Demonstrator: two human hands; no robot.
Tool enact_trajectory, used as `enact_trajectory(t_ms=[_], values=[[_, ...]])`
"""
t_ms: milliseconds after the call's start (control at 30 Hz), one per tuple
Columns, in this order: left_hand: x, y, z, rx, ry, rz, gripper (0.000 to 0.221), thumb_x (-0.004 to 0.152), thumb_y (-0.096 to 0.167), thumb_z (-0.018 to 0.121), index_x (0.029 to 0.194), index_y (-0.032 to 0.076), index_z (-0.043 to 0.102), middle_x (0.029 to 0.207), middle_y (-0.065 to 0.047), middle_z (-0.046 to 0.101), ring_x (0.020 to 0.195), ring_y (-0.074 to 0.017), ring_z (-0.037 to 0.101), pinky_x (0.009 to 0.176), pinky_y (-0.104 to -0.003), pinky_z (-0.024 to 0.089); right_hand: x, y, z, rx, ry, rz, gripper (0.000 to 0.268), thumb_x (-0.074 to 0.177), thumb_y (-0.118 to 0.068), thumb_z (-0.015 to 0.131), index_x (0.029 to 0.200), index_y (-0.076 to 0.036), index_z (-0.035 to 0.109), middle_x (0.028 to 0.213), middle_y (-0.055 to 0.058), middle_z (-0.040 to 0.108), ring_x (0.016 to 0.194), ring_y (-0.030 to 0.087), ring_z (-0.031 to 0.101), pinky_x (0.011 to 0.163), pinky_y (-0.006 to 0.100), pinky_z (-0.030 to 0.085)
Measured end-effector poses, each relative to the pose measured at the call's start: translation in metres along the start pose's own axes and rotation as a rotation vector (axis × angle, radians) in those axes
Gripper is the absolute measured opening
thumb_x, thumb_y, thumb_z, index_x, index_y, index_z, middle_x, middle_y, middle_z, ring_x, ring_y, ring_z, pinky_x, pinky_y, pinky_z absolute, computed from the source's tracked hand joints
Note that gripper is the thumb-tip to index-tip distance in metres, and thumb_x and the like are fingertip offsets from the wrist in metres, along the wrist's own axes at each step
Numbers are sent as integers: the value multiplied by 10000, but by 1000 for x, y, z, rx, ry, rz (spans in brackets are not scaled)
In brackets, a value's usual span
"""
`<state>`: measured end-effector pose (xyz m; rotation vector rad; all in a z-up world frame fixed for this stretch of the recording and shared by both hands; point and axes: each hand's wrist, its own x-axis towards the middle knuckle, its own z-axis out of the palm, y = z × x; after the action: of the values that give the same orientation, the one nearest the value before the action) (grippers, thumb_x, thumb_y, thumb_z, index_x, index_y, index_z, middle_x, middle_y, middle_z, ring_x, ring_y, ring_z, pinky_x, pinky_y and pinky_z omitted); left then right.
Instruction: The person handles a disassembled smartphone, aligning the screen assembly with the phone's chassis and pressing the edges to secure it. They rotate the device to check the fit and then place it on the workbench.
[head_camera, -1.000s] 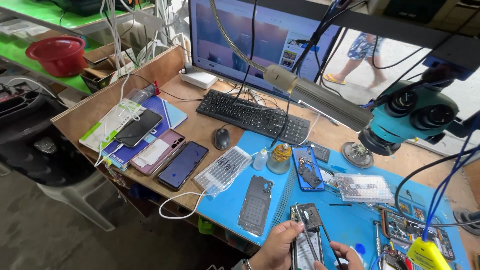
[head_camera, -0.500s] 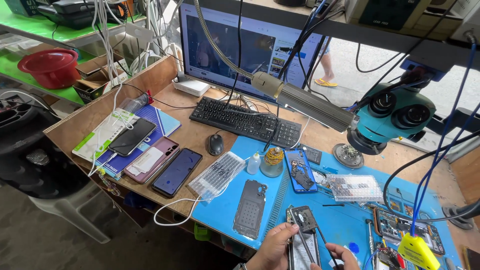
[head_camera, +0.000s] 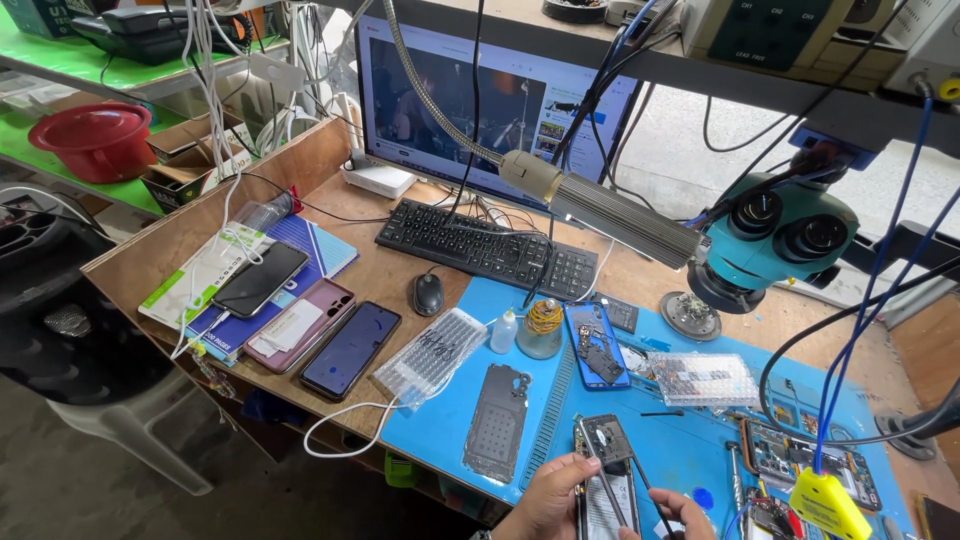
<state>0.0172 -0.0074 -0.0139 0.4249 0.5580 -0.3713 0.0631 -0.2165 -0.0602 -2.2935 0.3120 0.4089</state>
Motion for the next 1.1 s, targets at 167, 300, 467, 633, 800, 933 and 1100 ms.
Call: enact_trajectory(t_ms=[167, 300, 467, 633, 800, 933, 1100], values=[[2, 1, 1, -10, -2, 2, 136, 1014, 141, 691, 1087, 36, 645, 969, -192, 709, 900, -313, 703, 694, -403, 591, 1, -3, -2, -2, -15, 11, 778, 664, -156, 1042, 1352, -234, 688, 1356, 16, 721, 1259, 173, 660, 925, 364, 565], [0, -2, 2, -3, 6, 37, 132, 1004, 138, 699, 987, 67, 589, 907, -198, 692, 824, -308, 684, 660, -410, 572, -34, -30, -11, -2, -4, 33, 725, 710, -174, 1002, 1355, -230, 676, 1286, 35, 726, 1223, 141, 652, 909, 328, 563], [-12, -5, 9, -91, 20, 143, 204, 974, 64, 669, 1022, 122, 479, 918, -211, 671, 811, -342, 681, 673, -473, 584, -74, -58, -19, 20, 96, -7, 652, 700, -211, 951, 1307, -213, 713, 1243, 7, 733, 1173, 154, 663, 947, 342, 578], [-15, -3, 15, -132, 62, 260, 386, 948, 22, 598, 1248, 125, 377, 1031, -260, 641, 830, -337, 647, 746, -478, 577, -76, -41, -24, 43, 159, -196, 634, 666, -335, 869, 1265, -182, 723, 1167, -18, 736, 1085, 127, 668, 880, 314, 569], [-20, -2, 18, -17, -156, 428, 308, 1003, 160, 482, 1202, -14, 640, 1193, -195, 710, 1115, -305, 668, 1021, -464, 546, -101, -65, -34, 38, 193, -271, 573, 698, -319, 828, 1229, -180, 665, 1250, 4, 689, 1137, 172, 640, 888, 351, 540], [-24, -4, 26, -41, 10, 376, 541, 959, 250, 478, 1439, 1, 498, 1506, -124, 551, 1442, -194, 465, 1268, -332, 288, -110, -64, -28, 8, 239, -359, 517, 712, -295, 806, 1190, -167, 656, 1222, 7, 676, 1096, 177, 620, 873, 334, 511], [-11, -14, 15, -151, -210, 253, 547, 1048, 414, 319, 1407, 45, 503, 1281, -233, 631, 1171, -360, 601, 1036, -527, 498, -114, -58, -12, -83, 340, -528, 572, 698, -284, 823, 1207, -111, 627, 1234, 67, 670, 1172, 261, 577, 957, 405, 481]])
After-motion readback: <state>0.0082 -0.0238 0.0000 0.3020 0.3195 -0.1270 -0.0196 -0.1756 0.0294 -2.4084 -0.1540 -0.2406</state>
